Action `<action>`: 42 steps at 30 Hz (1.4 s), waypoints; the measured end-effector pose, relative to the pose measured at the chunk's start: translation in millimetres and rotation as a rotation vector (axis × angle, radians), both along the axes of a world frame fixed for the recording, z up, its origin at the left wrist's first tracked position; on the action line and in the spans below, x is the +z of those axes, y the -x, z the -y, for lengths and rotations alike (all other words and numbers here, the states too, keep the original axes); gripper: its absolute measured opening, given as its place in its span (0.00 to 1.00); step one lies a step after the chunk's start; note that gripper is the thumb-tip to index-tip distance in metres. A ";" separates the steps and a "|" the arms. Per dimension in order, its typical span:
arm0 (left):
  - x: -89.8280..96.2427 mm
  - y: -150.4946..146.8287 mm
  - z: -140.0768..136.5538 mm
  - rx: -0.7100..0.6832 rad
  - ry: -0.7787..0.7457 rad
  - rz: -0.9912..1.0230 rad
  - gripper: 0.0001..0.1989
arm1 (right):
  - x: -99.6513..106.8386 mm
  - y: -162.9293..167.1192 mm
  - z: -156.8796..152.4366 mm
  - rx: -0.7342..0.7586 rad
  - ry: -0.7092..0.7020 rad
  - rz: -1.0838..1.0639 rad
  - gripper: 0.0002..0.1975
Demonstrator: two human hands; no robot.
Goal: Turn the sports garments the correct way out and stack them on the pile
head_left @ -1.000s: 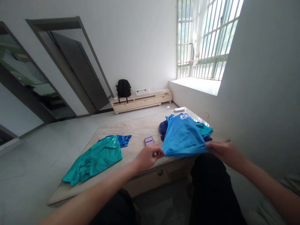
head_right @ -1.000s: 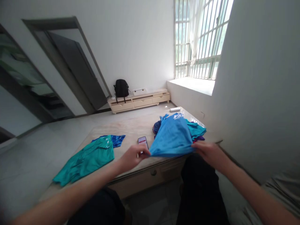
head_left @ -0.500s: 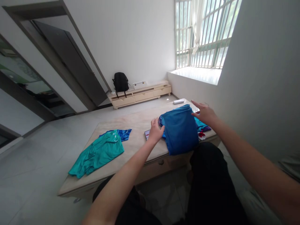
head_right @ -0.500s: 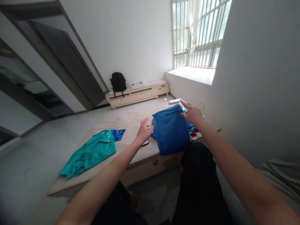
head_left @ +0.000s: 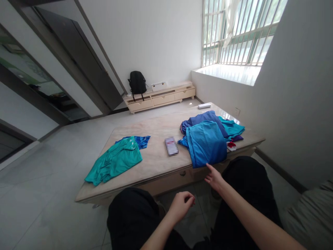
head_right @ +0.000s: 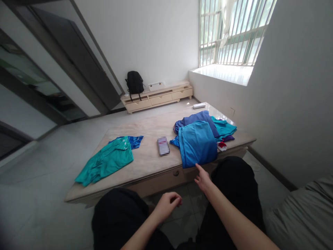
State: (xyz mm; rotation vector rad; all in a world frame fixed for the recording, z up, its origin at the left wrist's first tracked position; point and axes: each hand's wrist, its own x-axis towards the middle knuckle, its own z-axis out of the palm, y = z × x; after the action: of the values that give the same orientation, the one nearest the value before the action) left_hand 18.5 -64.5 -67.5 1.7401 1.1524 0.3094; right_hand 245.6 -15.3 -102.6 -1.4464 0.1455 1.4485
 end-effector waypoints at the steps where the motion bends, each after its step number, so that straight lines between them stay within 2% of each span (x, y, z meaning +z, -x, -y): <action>1: 2.0 -0.7 1.7 0.063 0.088 0.114 0.14 | 2.4 -5.2 -10.7 -0.052 0.006 -0.004 0.25; 3: 6.6 -2.3 4.7 0.160 0.214 0.306 0.17 | 9.1 -19.0 -27.0 -0.129 -0.013 -0.029 0.16; 6: 11.3 -0.8 10.6 0.239 0.302 0.448 0.20 | 19.7 -40.7 -35.3 -0.213 -0.075 -0.074 0.02; 10: 17.6 -1.5 18.6 0.329 0.300 0.501 0.21 | 39.3 -56.8 -24.3 -0.278 -0.178 -0.105 0.07; 13: 30.4 -17.0 20.6 0.367 0.194 0.506 0.19 | 66.1 -51.3 -7.0 -0.259 -0.303 -0.162 0.07; 14: 36.4 -24.8 20.7 0.392 0.201 0.538 0.20 | 77.2 -45.6 0.3 -0.247 -0.358 -0.193 0.07; 15: 43.1 -32.8 20.8 0.426 0.255 0.595 0.22 | 88.8 -38.4 8.3 -0.232 -0.414 -0.228 0.06; 18: 63.4 -50.9 24.3 0.526 0.583 0.823 0.33 | 121.4 -11.8 37.0 -0.148 -0.529 -0.322 0.05; 20: 73.8 -51.3 30.3 0.563 0.635 0.896 0.37 | 137.0 4.7 57.6 -0.045 -0.561 -0.354 0.07; 23: 80.4 -32.1 44.4 0.661 0.487 0.859 0.38 | 149.9 19.8 82.4 0.166 -0.601 -0.316 0.08; 25: 80.8 -11.8 55.6 0.740 0.359 0.746 0.35 | 153.4 24.0 90.9 0.268 -0.624 -0.257 0.09; 27: 81.9 7.5 66.1 0.760 0.106 0.575 0.30 | 154.1 26.7 93.0 0.315 -0.623 -0.222 0.12; 28: 83.7 15.0 70.5 0.721 -0.066 0.487 0.26 | 153.7 28.5 92.5 0.327 -0.610 -0.217 0.12; 30: 90.4 23.4 76.4 0.559 -0.403 0.339 0.22 | 152.2 34.2 90.7 0.342 -0.579 -0.221 0.12; 33: 103.2 20.0 76.7 0.358 -0.746 0.201 0.30 | 150.1 46.1 89.7 0.360 -0.539 -0.223 0.13; 35: 108.9 12.5 72.4 0.330 -0.860 0.137 0.35 | 148.8 52.2 90.4 0.373 -0.512 -0.217 0.15; 36: 110.3 9.0 69.4 0.325 -0.885 0.113 0.33 | 147.9 53.8 90.9 0.370 -0.502 -0.213 0.16; 40: 109.0 3.0 57.0 0.275 -0.915 0.086 0.17 | 139.6 50.4 92.6 0.306 -0.496 -0.213 0.15; 42: 107.4 3.0 51.5 0.256 -0.951 0.086 0.14 | 131.4 46.7 94.6 0.279 -0.486 -0.219 0.14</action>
State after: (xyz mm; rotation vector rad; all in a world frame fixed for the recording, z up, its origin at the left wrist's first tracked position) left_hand 15.5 -116.0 39.8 2.3292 1.2564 1.2318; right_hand 198.9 -109.8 28.8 -0.9345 -0.2692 1.7221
